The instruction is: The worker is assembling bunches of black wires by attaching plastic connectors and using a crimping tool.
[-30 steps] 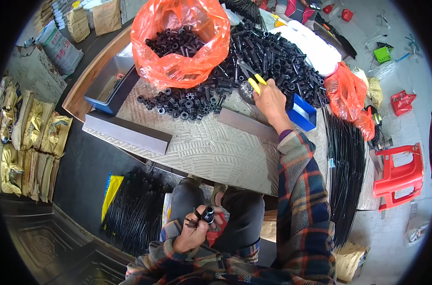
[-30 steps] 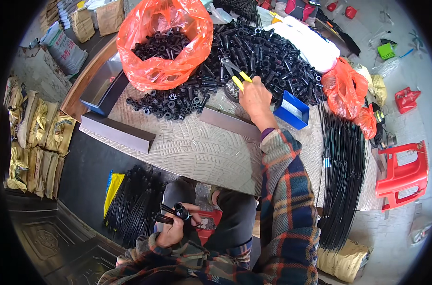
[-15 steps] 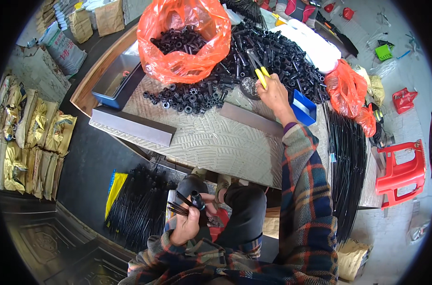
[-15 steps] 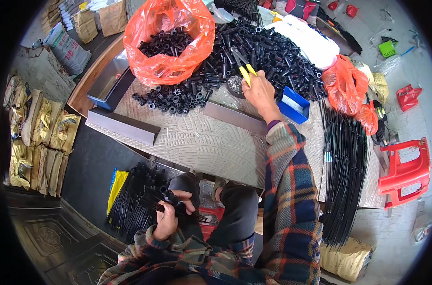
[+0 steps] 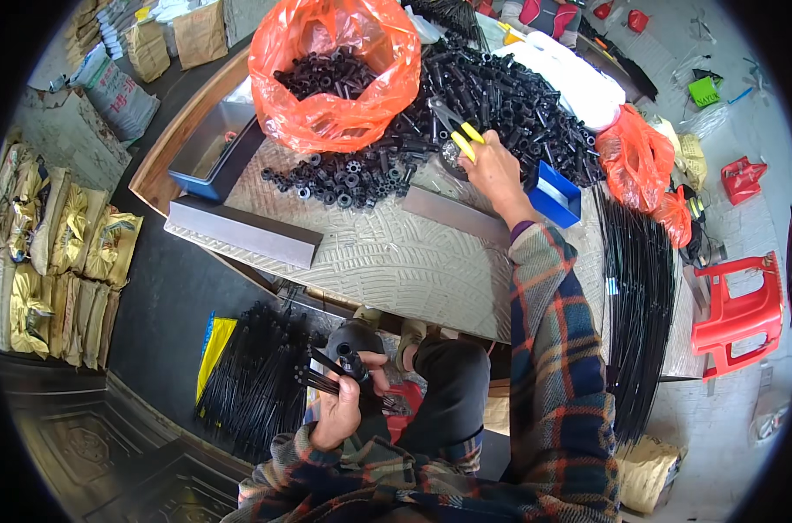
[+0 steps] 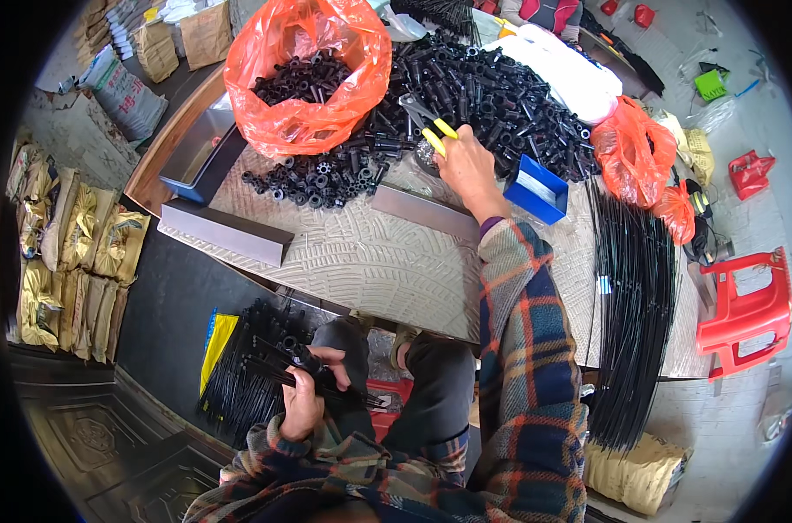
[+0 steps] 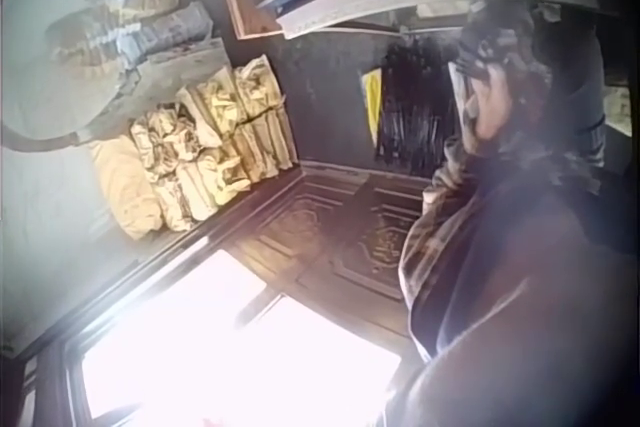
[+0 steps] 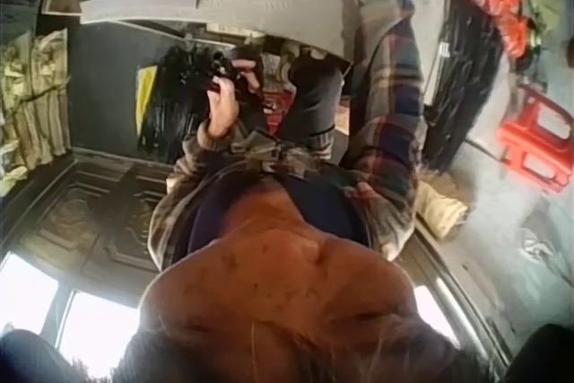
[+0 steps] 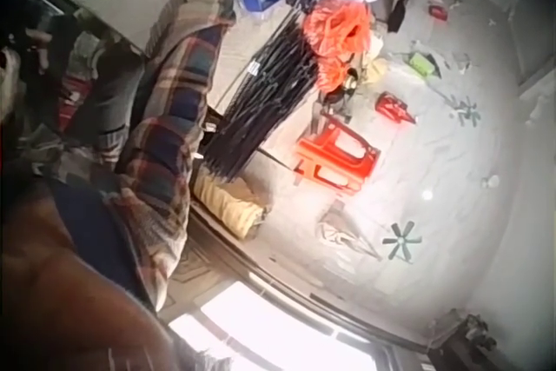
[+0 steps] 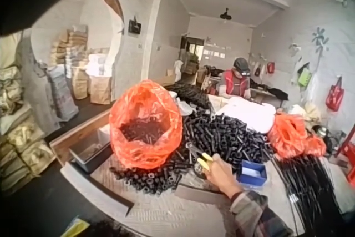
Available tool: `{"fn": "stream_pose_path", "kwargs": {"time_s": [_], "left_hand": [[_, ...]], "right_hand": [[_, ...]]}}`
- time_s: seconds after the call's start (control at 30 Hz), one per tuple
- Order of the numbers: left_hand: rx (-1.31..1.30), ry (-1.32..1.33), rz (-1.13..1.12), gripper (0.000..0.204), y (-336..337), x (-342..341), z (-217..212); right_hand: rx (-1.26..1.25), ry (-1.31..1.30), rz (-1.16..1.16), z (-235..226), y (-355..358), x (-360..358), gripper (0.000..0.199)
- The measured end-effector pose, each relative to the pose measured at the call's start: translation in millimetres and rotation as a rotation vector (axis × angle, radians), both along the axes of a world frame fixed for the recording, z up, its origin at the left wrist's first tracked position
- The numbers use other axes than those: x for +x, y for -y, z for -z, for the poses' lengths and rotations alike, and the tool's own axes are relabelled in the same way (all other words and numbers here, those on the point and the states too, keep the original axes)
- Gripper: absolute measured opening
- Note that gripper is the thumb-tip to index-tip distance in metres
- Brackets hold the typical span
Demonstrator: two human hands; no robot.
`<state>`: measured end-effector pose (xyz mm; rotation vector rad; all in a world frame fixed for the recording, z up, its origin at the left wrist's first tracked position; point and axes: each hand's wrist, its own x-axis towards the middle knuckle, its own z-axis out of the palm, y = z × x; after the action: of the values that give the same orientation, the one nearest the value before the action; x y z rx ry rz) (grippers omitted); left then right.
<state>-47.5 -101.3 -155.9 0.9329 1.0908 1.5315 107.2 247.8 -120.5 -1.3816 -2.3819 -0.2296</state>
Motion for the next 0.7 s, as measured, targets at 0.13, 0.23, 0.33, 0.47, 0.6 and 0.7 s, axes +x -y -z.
{"fn": "stream_pose_path", "kwargs": {"time_s": [0.13, 0.23, 0.33, 0.47, 0.6, 0.7], "left_hand": [[-0.012, 0.0, -0.012, 0.062, 0.1, -2.5, 1.6], [0.0, -0.025, 0.002, 0.063, -0.4, -3.8, 0.7], [-0.002, -0.03, -0.001, 0.063, 1.0, -4.7, 1.0], [0.001, -0.03, 0.005, 0.064, 3.1, -6.2, -0.4], [-0.018, 0.008, 0.016, 0.063, 7.2, -5.4, -2.0], [-0.026, 0.068, 0.044, 0.066, 9.9, -12.0, -8.2]], "right_hand": [[-0.016, -0.031, 0.007, 2.0, -0.8, -2.5, 0.023], [-0.04, -0.055, 0.012, 1.5, -0.9, -4.8, 0.021], [-0.005, -0.033, 0.017, 2.2, -1.4, -8.6, 0.02], [-0.006, -0.129, 0.051, -2.8, 0.8, -4.0, 0.018], [-0.09, -0.468, -0.09, -16.6, 20.3, 8.0, 0.016], [-0.598, -0.918, -0.188, -48.6, 114.0, -4.6, 0.012]]}}
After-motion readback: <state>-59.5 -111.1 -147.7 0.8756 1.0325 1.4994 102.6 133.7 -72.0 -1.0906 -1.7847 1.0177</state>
